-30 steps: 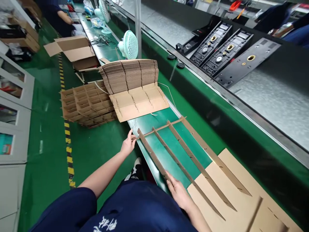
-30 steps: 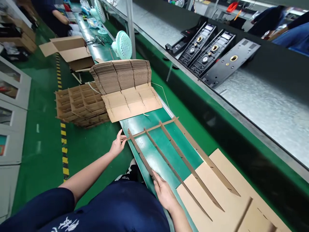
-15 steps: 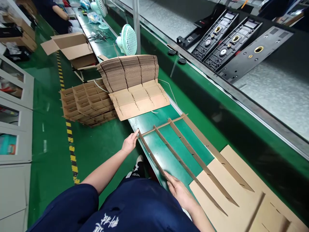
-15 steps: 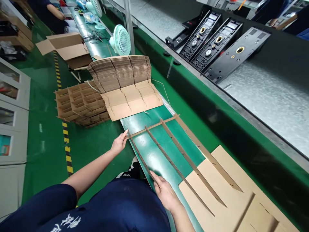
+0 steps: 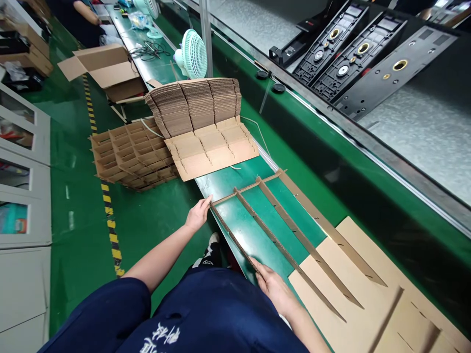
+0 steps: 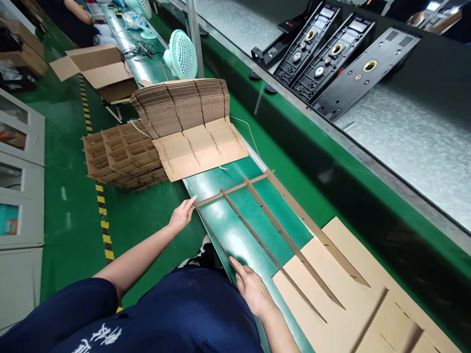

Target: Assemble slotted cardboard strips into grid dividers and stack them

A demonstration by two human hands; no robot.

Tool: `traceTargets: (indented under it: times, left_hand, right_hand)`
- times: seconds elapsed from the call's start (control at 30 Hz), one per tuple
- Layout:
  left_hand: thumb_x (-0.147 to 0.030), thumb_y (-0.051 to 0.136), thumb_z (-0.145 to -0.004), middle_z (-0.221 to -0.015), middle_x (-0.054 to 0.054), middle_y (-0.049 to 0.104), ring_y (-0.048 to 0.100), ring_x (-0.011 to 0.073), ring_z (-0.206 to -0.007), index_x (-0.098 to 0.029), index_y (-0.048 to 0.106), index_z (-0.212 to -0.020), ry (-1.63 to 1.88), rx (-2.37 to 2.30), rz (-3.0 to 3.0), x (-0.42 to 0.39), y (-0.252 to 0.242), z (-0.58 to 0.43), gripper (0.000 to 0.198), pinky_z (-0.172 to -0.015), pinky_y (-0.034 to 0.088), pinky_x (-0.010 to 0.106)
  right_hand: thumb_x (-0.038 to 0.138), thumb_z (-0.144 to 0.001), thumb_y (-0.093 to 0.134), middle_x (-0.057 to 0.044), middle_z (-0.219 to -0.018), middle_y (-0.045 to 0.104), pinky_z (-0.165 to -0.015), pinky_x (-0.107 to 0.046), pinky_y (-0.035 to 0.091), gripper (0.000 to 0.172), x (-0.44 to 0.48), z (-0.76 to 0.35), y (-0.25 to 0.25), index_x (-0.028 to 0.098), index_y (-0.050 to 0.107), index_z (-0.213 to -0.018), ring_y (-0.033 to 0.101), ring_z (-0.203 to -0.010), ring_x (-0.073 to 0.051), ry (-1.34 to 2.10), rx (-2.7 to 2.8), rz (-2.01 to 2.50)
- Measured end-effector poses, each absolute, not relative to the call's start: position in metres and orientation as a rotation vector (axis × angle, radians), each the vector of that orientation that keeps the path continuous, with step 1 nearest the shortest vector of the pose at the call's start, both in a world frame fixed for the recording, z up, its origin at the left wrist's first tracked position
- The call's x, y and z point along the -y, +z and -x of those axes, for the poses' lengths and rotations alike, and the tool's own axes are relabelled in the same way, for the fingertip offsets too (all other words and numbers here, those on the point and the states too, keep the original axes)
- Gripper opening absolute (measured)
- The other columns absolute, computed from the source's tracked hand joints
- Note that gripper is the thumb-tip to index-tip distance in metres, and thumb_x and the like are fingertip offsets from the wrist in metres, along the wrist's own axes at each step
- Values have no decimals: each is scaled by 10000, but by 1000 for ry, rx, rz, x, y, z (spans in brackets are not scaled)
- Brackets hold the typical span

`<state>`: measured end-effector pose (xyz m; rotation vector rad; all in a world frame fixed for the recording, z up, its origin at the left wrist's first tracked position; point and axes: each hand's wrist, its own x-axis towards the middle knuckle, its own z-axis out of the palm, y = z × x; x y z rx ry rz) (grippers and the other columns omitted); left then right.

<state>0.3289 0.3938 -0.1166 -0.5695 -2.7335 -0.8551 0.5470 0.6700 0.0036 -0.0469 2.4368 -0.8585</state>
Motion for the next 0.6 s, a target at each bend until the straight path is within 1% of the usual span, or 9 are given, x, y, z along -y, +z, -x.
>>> traceTargets:
  times: [0.17,0.27,0.33,0.47,0.6]
  left_hand:
    - [-227,330,-946,-1068,81,590,600,166,-911,-247,360,-1417,-836,2756,579,-395,-113,-330,472,-780,521,267]
    - [-215,329,-942,-1011,72,592,590,167,-917,-251,318,-1437,-825,2772,604,-395,-112,-330,496,-805,519,272]
    - [-213,332,-941,-988,71,593,591,169,-913,-242,317,-1436,-819,2774,615,-395,-112,-330,496,-812,518,277]
    - [-213,331,-940,-1007,83,598,604,172,-892,-219,361,-1405,-813,2760,629,-394,-113,-329,466,-787,523,279]
    - [-237,352,-936,-1085,99,584,616,173,-869,-199,400,-1364,-776,2776,622,-393,-115,-326,433,-739,528,278]
  right_hand:
    - [306,-937,288,-57,-1289,545,-989,-340,416,501,-670,-539,-17,312,319,-1437,514,-1187,-208,-769,-2444,-20]
    - [286,-929,303,-46,-1290,546,-987,-331,416,503,-671,-537,-25,329,326,-1430,517,-1187,-201,-759,-2444,-30]
    - [285,-924,318,-45,-1286,551,-978,-326,422,504,-672,-537,-28,327,336,-1426,530,-1171,-200,-778,-2430,-19]
    - [298,-919,340,-43,-1255,582,-944,-314,443,501,-673,-538,-23,312,357,-1419,576,-1103,-197,-859,-2382,17]
    - [303,-919,334,-27,-1233,604,-917,-297,450,495,-672,-537,-8,327,361,-1413,598,-1067,-189,-899,-2356,50]
